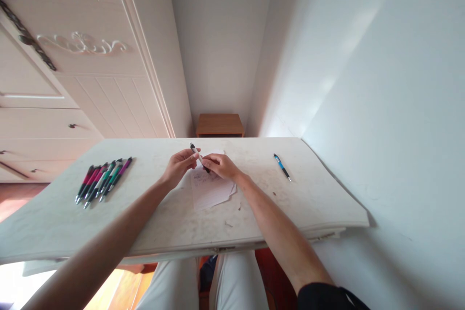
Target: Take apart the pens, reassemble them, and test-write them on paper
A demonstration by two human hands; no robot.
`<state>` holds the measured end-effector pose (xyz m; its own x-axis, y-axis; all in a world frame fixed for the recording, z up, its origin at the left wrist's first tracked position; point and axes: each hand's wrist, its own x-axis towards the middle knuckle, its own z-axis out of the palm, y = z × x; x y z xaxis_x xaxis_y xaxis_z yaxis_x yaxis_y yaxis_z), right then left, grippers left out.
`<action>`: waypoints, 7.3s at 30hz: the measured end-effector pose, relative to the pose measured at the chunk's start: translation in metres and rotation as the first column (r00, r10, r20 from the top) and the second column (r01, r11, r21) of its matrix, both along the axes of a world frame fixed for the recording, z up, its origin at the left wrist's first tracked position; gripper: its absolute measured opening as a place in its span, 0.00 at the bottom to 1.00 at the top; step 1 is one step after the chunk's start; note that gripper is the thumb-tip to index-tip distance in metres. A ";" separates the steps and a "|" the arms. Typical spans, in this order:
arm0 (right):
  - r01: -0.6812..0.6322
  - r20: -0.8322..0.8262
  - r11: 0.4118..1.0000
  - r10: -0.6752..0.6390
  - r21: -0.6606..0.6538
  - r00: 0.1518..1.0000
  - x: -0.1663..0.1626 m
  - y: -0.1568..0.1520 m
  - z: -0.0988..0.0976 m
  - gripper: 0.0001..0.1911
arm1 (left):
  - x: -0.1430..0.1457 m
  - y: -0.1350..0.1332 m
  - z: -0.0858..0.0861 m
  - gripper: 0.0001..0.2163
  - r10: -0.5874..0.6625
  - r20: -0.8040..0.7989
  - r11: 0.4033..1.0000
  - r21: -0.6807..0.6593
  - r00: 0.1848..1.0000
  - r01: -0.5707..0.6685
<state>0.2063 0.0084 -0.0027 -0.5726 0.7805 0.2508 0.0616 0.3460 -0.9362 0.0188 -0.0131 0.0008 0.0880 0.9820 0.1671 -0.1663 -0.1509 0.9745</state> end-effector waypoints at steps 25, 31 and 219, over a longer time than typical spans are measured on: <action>-0.147 -0.578 0.696 -0.438 -0.703 0.689 -0.002 0.004 0.020 0.01 | 0.005 0.000 0.003 0.20 0.084 -0.071 0.996 -0.034 0.994 -0.087; -0.164 -0.625 0.709 -0.459 -0.686 0.632 0.009 0.008 0.017 0.14 | -0.004 0.008 -0.003 0.18 0.156 -0.143 0.985 -0.057 0.977 -0.166; 0.751 0.595 0.488 -0.788 0.445 0.159 0.217 -0.013 0.015 0.10 | -0.008 0.014 -0.011 0.17 0.041 -0.398 0.998 0.056 0.916 -0.020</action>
